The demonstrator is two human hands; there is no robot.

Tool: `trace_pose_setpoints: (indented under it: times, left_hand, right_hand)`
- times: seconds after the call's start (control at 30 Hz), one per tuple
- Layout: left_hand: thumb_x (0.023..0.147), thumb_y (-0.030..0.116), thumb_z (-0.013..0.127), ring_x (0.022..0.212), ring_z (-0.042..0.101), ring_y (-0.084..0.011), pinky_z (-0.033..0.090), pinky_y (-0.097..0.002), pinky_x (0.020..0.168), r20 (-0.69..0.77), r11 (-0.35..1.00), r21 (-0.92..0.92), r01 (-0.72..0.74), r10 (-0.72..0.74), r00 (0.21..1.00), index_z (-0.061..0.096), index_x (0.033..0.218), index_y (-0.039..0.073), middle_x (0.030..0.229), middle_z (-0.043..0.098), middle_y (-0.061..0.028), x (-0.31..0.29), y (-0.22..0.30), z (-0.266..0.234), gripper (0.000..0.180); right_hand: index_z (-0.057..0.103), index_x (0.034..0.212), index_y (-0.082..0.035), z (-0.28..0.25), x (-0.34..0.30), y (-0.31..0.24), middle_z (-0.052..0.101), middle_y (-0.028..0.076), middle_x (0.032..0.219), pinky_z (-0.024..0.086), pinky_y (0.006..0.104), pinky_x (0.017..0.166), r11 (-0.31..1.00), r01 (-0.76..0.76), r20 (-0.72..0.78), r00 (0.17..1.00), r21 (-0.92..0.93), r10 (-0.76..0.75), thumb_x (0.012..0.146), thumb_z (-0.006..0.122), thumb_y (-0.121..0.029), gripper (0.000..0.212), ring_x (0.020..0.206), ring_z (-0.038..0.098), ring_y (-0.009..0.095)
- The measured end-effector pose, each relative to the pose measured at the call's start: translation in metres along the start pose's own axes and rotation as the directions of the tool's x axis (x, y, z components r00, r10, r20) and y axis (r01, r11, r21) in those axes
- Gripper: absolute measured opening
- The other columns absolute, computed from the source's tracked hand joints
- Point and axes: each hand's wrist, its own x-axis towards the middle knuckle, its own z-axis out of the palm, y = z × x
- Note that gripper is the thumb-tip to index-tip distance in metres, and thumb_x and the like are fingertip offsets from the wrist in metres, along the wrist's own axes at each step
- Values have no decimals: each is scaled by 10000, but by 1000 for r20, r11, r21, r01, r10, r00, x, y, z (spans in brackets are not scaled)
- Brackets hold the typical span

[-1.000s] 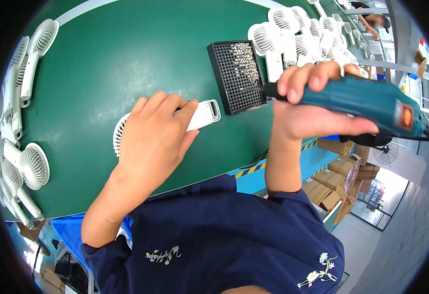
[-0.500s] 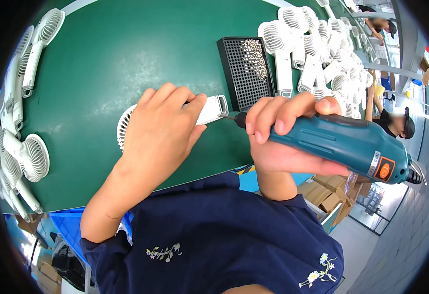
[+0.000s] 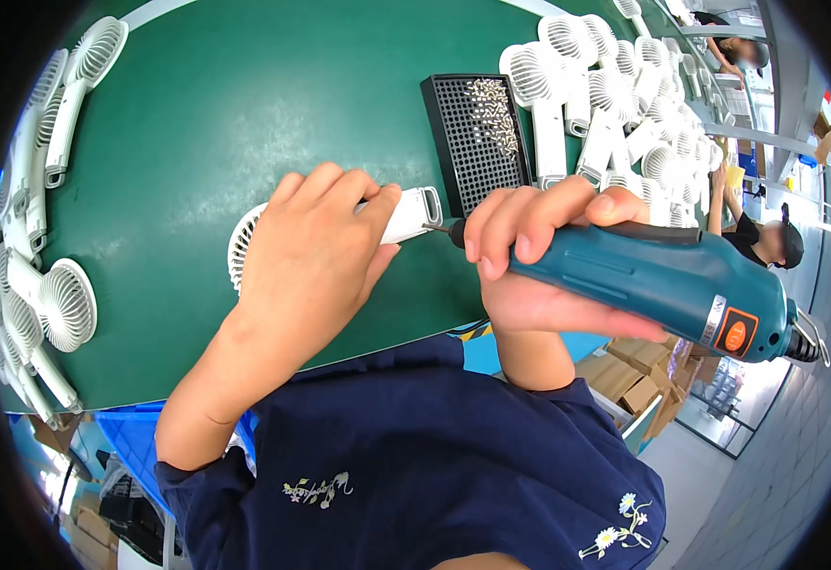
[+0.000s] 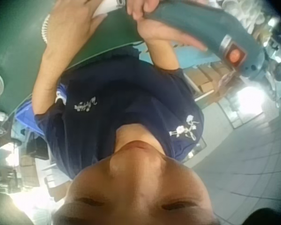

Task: Assembling portable handheld fans by driving screws into the plastic housing using an electric screwdriver on an assembly line.

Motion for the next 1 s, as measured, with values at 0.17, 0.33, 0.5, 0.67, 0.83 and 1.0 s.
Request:
trace_pose_setpoints:
  times: [0.17, 0.33, 0.5, 0.67, 0.83, 1.0]
  left_hand:
    - [747, 175, 750, 934, 558, -215, 426, -354, 805, 11, 996, 29, -84, 84, 996, 659, 1072, 40, 934, 605, -44, -1, 0, -9, 363]
    - [789, 152, 673, 974, 591, -244, 430, -385, 869, 187, 918, 279, -282, 236, 954, 657, 1070, 42, 979, 642, -72, 39, -38, -11, 302]
    - [822, 175, 689, 1143, 563, -308, 431, -459, 977, -308, 847, 528, -66, 263, 914, 555, 1275, 82, 1194, 612, -141, 112, -90, -49, 481]
    - [829, 253, 716, 1181, 535, -369, 453, -455, 981, -541, 862, 379, 336, -88, 836, 548, 1295, 51, 1270, 568, -194, 45, -102, -87, 535]
    - [828, 221, 714, 1143, 524, -428, 452, -482, 960, -572, 597, 445, 668, -384, 724, 457, 1336, 42, 1249, 545, -263, -7, -190, -92, 597]
    - [797, 155, 730, 1044, 582, -442, 468, -467, 919, -579, 632, 136, 763, -574, 579, 431, 1239, -42, 1005, 643, -270, -15, -197, -97, 569]
  right_hand:
    - [404, 1288, -103, 11, 6, -27, 517, 84, 762, 445, 360, 421, 997, 75, -154, 985, 4, -73, 802, 412, -838, 881, 469, 505, 211]
    - [401, 1224, -92, -12, -10, -43, 469, 57, 722, 359, 294, 349, 995, 82, -345, 934, -48, -94, 857, 371, -800, 797, 402, 419, 146]
    - [409, 1223, -57, -8, -23, -45, 448, 49, 716, 378, 281, 351, 999, 38, -414, 910, -13, -40, 884, 377, -764, 785, 400, 404, 131]
    - [407, 1231, -54, -18, -33, -31, 459, 56, 716, 404, 281, 359, 999, 36, -367, 929, -6, -36, 903, 360, -746, 767, 406, 425, 133]
    - [434, 1205, -52, -11, -28, -18, 438, 34, 724, 355, 245, 346, 1000, -22, -405, 914, -7, 17, 925, 369, -713, 721, 395, 382, 98]
    - [447, 1186, -59, -4, -28, -13, 449, 41, 712, 354, 241, 338, 1000, -6, -371, 928, 20, 13, 924, 370, -712, 708, 385, 383, 99]
